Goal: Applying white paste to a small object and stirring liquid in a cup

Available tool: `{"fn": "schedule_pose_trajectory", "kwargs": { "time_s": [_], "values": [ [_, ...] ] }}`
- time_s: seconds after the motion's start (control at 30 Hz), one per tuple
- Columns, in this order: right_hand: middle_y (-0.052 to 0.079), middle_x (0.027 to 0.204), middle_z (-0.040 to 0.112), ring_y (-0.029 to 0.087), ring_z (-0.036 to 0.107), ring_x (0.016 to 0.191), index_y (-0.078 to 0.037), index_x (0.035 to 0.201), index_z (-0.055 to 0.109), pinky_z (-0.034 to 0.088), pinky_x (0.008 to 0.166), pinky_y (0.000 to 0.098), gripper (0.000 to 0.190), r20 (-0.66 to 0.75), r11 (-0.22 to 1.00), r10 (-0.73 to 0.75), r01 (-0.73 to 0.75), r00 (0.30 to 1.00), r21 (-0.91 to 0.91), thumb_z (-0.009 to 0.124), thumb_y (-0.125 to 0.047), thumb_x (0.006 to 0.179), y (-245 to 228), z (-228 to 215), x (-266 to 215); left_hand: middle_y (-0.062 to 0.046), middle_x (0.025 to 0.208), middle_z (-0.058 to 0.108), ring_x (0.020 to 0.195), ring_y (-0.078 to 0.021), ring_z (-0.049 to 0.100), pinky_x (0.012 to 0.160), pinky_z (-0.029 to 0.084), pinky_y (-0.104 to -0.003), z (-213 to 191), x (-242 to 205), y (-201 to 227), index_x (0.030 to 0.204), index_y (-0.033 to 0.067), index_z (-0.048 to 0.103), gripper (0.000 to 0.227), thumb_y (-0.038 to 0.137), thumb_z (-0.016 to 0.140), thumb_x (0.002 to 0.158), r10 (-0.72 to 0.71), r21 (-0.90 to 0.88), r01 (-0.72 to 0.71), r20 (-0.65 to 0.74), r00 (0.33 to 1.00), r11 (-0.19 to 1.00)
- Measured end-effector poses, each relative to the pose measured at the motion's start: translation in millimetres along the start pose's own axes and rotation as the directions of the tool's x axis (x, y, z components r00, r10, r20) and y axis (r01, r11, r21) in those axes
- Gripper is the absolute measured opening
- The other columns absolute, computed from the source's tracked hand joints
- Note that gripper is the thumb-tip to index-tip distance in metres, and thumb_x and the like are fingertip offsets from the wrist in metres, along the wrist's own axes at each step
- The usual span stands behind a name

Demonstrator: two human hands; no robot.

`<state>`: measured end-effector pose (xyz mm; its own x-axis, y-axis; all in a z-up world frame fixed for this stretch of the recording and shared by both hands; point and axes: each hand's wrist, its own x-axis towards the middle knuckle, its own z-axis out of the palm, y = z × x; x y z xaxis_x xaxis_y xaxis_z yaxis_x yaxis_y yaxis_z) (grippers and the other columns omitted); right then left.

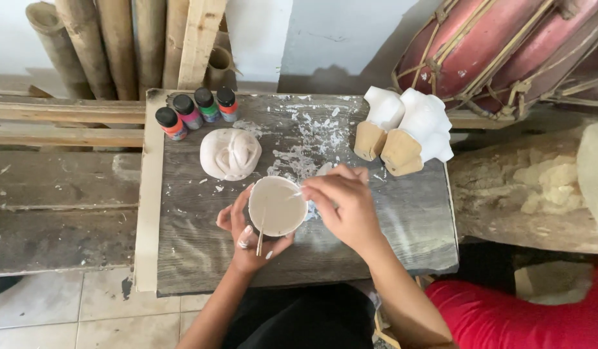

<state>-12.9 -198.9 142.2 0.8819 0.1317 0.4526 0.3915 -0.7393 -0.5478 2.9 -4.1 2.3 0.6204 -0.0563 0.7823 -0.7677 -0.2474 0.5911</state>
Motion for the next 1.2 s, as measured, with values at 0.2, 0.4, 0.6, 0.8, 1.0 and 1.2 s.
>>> {"fn": "schedule_pose_trajectory", "kwargs": {
  "time_s": [0.2,0.4,0.6,0.8,1.0,1.2],
  "values": [
    [0.011,0.074,0.076,0.016,0.072,0.071,-0.002,0.097,0.075,0.058,0.073,0.0266,0.012,-0.261,0.872,0.392,-0.266,0.882,0.41,0.063,-0.002,0.1,1,-12,-9,-0.033,0.136,0.057,0.115,-0.0465,0.064,0.098,0.021,-0.057,2,7,4,0.155,0.0493,0.006,0.13,0.028,0.097,0.064,-0.006,-0.034,0.007,0.022,1.0,0.999],
    [0.013,0.081,0.07,0.019,0.072,0.068,-0.001,0.098,0.067,0.058,0.068,0.0285,0.016,-0.346,0.726,0.575,-0.268,0.741,0.633,0.055,-0.007,0.108,37,-10,-37,-0.034,0.134,0.06,0.112,-0.0446,0.067,0.101,0.023,-0.053,1,4,-6,0.155,0.0423,0.006,0.128,0.032,0.096,0.065,0.03,-0.042,-0.03,0.007,1.0,0.999],
    [0.009,0.083,0.065,0.015,0.069,0.065,-0.004,0.099,0.062,0.057,0.065,0.0238,0.014,-0.441,0.644,0.705,-0.24,0.556,0.727,0.055,-0.008,0.11,66,-28,-88,-0.04,0.135,0.052,0.119,-0.0556,0.058,0.107,0.027,-0.06,-7,9,5,0.156,0.0452,0.004,0.131,0.022,0.096,0.066,0.006,-0.171,-0.002,0.018,1.0,0.985],
    [0.009,0.081,0.064,0.015,0.066,0.064,-0.003,0.097,0.063,0.054,0.066,0.0228,0.018,-0.547,0.673,0.735,-0.328,0.401,0.664,0.057,-0.013,0.112,80,-28,-124,-0.035,0.137,0.052,0.116,-0.0486,0.055,0.104,0.02,-0.059,-4,8,2,0.156,0.0417,0.004,0.128,0.037,0.096,0.067,0.032,-0.01,-0.032,0.037,0.999,0.999],
    [0.011,0.079,0.064,0.019,0.068,0.063,0.0,0.095,0.064,0.055,0.067,0.0267,0.02,-0.598,0.755,0.656,-0.406,0.461,0.515,0.055,-0.006,0.112,77,-12,-131,-0.033,0.135,0.05,0.119,-0.0461,0.046,0.103,0.029,-0.06,-2,14,9,0.154,0.0387,0.008,0.122,0.037,0.096,0.069,0.042,-0.007,-0.042,0.02,0.999,0.999],
    [0.014,0.077,0.064,0.022,0.069,0.062,0.003,0.096,0.065,0.057,0.067,0.0304,0.02,-0.631,0.817,0.575,-0.403,0.521,0.413,0.054,-0.002,0.112,72,-17,-139,-0.033,0.139,0.044,0.129,-0.0482,0.042,0.107,0.037,-0.06,-3,12,7,0.152,0.0375,0.013,0.12,0.03,0.098,0.068,0.027,-0.104,-0.027,0.002,1.0,0.994]
  ]
}}
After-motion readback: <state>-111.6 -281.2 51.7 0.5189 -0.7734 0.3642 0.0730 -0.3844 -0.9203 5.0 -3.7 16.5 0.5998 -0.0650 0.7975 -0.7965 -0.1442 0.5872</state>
